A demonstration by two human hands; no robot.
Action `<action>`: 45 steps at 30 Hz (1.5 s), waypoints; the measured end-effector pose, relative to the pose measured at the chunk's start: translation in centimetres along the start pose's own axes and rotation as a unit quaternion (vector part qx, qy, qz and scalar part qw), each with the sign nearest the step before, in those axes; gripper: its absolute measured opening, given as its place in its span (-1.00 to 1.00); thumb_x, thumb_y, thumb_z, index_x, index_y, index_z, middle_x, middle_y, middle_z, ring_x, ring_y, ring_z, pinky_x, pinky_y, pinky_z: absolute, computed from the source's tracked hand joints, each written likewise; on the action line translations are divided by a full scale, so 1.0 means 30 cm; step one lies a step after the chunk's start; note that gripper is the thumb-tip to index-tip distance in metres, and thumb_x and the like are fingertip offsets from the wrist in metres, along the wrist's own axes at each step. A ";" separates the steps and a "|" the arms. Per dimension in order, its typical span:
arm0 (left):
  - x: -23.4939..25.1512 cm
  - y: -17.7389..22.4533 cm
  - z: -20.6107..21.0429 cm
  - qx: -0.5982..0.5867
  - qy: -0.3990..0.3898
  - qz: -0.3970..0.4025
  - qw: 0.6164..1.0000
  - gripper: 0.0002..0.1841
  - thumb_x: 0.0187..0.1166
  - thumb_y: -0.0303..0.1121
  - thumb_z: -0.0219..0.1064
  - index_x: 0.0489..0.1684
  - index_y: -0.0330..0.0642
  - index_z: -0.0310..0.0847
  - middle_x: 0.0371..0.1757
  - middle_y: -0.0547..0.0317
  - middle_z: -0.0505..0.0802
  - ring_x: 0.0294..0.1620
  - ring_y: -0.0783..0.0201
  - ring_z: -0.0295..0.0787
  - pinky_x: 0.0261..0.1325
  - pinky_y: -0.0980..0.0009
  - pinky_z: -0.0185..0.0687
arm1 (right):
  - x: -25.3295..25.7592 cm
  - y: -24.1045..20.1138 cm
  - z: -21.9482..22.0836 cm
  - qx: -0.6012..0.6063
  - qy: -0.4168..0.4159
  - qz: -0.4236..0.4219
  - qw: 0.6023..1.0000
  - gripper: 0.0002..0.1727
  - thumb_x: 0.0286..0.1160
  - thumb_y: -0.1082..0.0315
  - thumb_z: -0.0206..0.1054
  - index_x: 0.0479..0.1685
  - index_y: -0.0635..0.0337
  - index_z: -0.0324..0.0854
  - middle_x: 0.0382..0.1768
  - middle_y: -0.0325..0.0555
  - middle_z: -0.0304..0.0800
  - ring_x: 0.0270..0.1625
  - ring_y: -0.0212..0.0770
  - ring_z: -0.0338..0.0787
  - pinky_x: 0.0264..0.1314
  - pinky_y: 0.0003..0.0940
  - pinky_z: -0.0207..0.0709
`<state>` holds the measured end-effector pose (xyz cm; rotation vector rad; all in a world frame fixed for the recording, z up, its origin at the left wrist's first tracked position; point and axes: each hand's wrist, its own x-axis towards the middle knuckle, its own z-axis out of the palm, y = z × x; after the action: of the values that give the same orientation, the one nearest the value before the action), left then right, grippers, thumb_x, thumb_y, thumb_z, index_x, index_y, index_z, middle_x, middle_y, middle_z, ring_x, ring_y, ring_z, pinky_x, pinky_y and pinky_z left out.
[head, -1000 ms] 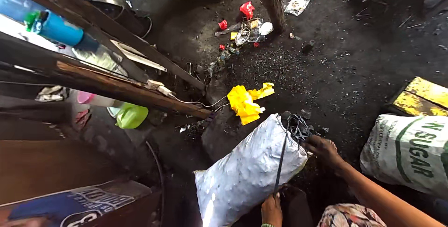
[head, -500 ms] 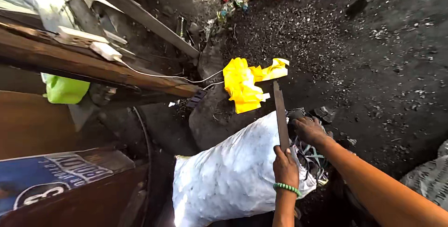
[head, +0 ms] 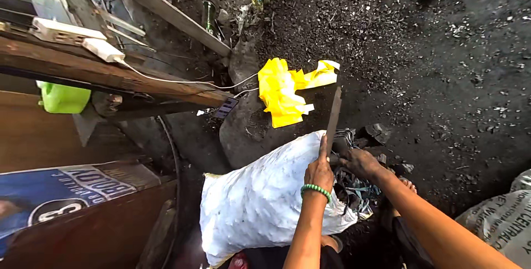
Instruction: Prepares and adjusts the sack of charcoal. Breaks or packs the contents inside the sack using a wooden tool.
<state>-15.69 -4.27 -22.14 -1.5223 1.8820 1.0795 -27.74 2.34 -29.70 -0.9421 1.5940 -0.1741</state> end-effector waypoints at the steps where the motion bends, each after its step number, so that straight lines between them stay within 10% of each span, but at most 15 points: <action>1: 0.013 0.016 -0.009 0.023 -0.011 0.009 1.000 -0.31 0.88 -0.32 -0.01 0.96 0.28 -0.27 0.01 -0.37 0.84 -0.03 -0.34 0.80 0.10 -0.25 0.62 | -0.011 0.005 0.004 -0.004 0.001 -0.007 1.000 -0.61 0.83 0.16 0.13 0.21 0.24 0.76 0.13 0.26 0.82 0.33 0.27 0.73 0.45 0.29 0.43; 15: 0.114 0.066 -0.041 0.139 -0.164 0.020 0.976 -0.33 0.87 -0.37 -0.02 0.93 0.37 -0.16 0.31 -0.36 0.75 0.21 -0.29 0.76 0.32 -0.18 0.55 | -0.074 0.053 0.080 -0.091 0.087 -0.116 0.985 -0.69 0.73 0.23 0.22 -0.08 0.30 0.78 -0.07 0.17 0.87 0.19 0.21 0.78 0.37 0.17 0.45; 22: -0.051 -0.081 -0.045 0.110 -0.161 0.011 0.981 -0.34 0.87 -0.31 0.00 0.94 0.31 -0.17 -0.06 -0.32 0.82 -0.24 -0.18 0.78 0.02 -0.12 0.66 | -0.097 0.094 0.114 -0.099 0.118 -0.172 0.973 -0.73 0.62 0.26 0.32 -0.14 0.31 0.81 -0.12 0.18 0.88 0.14 0.25 0.80 0.29 0.24 0.50; 31: -0.025 0.054 -0.009 0.123 -0.169 -0.004 0.978 -0.30 0.80 -0.40 0.11 0.92 0.30 -0.06 0.26 -0.35 0.78 0.21 -0.34 0.74 0.27 -0.24 0.55 | -0.164 0.067 0.133 -0.073 0.110 -0.129 0.983 -0.71 0.65 0.27 0.28 -0.06 0.33 0.82 -0.07 0.21 0.89 0.21 0.27 0.79 0.39 0.24 0.45; 39: -0.361 -0.238 -0.004 0.058 -0.174 -0.023 0.983 -0.31 0.86 -0.31 0.00 0.96 0.10 -0.26 -0.19 -0.30 0.84 -0.28 -0.19 0.79 0.01 -0.11 0.66 | -0.195 0.082 0.163 -0.059 0.108 -0.149 0.981 -0.67 0.65 0.28 0.22 -0.17 0.36 0.81 -0.12 0.22 0.89 0.14 0.27 0.81 0.34 0.23 0.45; 45: -0.099 -0.041 0.157 0.106 -0.217 -0.036 0.970 -0.22 0.79 -0.42 0.03 0.95 0.37 -0.30 0.29 -0.28 0.79 0.33 -0.25 0.73 0.44 -0.18 0.52 | -0.297 0.125 0.194 -0.047 0.046 -0.113 0.991 -0.60 0.73 0.20 0.13 0.00 0.33 0.81 0.02 0.20 0.88 0.28 0.27 0.75 0.48 0.24 0.36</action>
<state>-14.23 1.22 -22.85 -1.1168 1.5698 1.0394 -24.75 12.82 -26.72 -1.2040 1.5870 -0.3060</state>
